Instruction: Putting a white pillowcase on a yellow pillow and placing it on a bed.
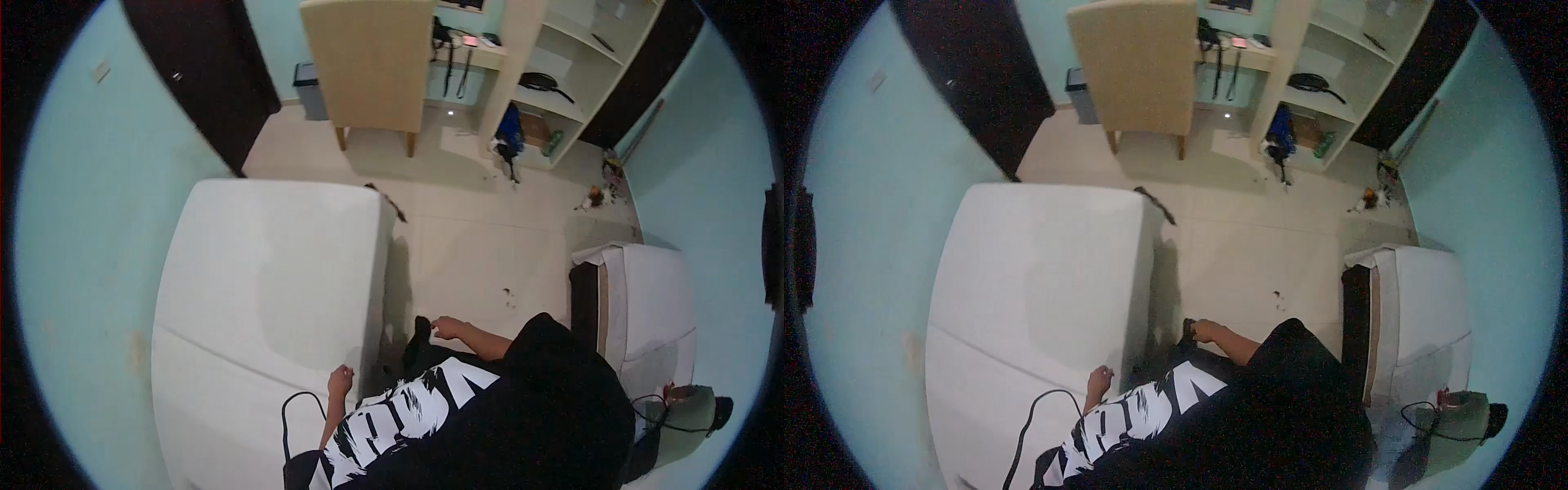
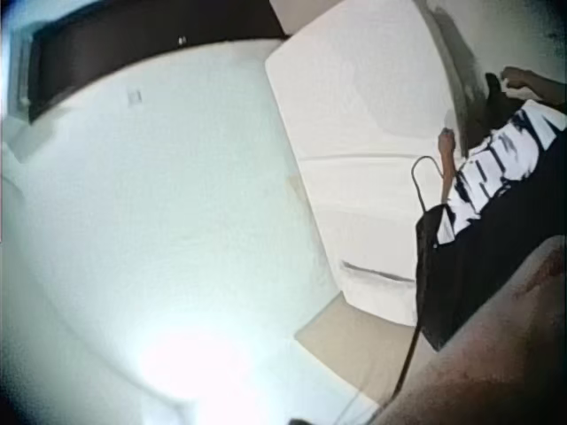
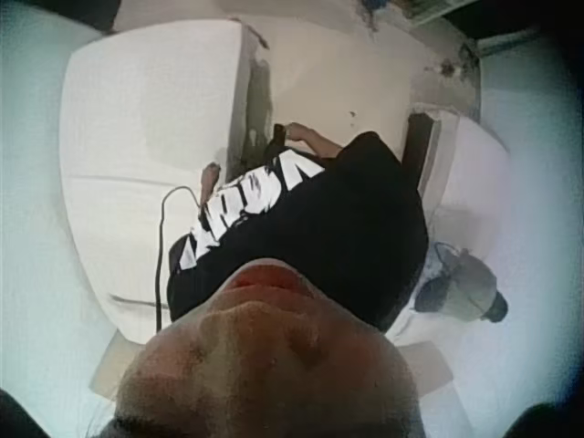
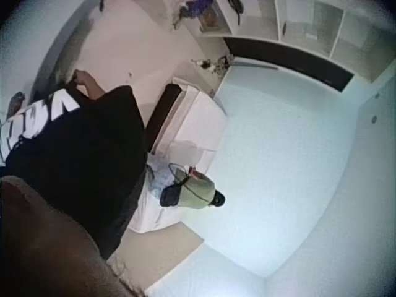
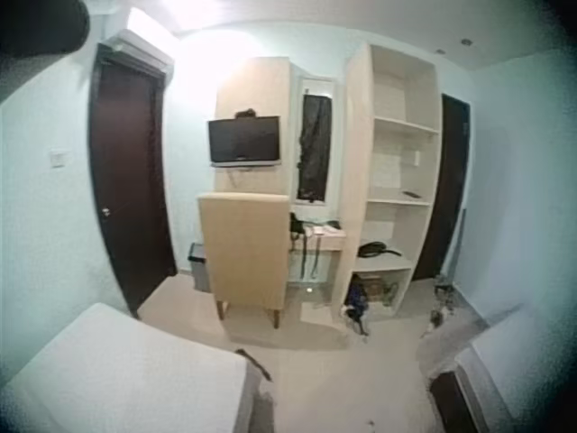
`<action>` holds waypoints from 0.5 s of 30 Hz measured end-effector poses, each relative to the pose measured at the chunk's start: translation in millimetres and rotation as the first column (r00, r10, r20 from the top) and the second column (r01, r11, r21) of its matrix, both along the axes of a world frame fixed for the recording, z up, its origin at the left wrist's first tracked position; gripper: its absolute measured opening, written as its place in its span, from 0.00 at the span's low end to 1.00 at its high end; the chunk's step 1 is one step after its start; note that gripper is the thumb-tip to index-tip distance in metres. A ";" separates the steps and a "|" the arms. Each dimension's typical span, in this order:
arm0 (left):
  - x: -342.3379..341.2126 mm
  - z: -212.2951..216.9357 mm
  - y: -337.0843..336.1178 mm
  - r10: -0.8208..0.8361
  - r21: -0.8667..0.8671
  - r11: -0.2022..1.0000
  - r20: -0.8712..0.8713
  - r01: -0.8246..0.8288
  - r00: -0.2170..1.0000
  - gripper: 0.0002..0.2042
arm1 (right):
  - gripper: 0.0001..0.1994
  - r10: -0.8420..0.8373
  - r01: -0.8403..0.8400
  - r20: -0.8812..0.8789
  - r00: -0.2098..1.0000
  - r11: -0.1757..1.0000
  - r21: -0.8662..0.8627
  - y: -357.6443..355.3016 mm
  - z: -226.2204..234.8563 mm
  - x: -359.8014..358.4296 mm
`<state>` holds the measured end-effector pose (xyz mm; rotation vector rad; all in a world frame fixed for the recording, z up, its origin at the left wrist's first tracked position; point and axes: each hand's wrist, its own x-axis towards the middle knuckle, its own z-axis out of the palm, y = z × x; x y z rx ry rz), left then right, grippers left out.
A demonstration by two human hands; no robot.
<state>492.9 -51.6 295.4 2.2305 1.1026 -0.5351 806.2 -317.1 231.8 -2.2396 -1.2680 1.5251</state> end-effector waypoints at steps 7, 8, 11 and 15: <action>259.5 61.3 -33.1 -0.281 -0.168 0.940 0.116 0.297 0.953 0.14 | 0.16 -0.445 0.419 0.083 0.892 0.881 0.219 -87.1 35.9 170.5; 280.2 46.4 -33.2 -0.299 -0.182 0.931 0.115 0.316 0.947 0.14 | 0.17 -0.559 0.547 0.045 0.828 0.823 0.150 -94.4 29.2 180.6; 326.5 -7.1 -40.0 -0.489 -0.126 0.841 0.242 0.527 0.838 0.13 | 0.17 -0.698 0.696 0.017 0.716 0.715 0.059 -112.6 11.9 196.3; 386.1 -51.6 -43.2 -0.494 -0.228 0.815 0.208 0.533 0.844 0.12 | 0.17 -0.746 0.738 -0.033 0.665 0.649 0.183 -120.9 10.2 238.8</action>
